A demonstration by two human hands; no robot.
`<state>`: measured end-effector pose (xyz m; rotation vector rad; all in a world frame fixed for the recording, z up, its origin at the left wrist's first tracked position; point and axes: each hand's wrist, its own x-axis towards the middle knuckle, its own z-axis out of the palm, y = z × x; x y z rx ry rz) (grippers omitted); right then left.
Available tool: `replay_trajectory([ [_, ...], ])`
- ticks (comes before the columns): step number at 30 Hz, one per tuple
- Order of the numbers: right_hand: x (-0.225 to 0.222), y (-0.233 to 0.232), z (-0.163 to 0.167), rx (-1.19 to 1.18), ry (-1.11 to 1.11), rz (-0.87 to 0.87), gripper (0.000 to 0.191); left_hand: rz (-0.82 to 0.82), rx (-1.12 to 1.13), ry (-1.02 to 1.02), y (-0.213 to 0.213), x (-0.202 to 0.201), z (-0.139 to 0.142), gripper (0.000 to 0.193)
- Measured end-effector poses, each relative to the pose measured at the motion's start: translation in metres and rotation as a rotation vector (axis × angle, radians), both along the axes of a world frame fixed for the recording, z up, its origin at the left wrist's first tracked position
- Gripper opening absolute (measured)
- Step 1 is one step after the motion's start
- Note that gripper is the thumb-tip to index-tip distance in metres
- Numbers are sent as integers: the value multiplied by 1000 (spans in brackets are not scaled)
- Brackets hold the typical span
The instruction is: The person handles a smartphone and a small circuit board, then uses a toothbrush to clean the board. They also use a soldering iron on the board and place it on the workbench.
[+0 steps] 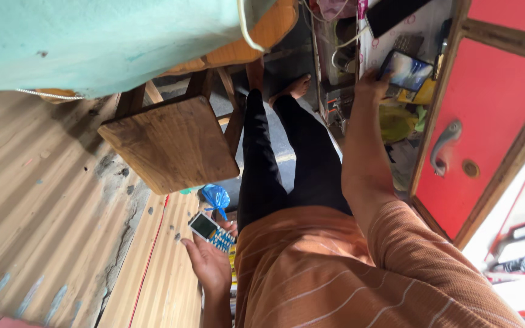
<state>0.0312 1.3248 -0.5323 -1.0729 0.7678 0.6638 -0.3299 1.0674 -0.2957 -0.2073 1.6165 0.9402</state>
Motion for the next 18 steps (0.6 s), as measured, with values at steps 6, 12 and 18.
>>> replay_trajectory([
  [6,-11,-82,94,203,-95,171,35,-4,169,-113,-17,-3,40,80],
  [12,-85,-177,243,271,134,729,12,-84,441,-237,20,6,83,76],
  [18,-103,-246,382,606,243,1089,50,-306,581,-112,61,23,152,54],
])
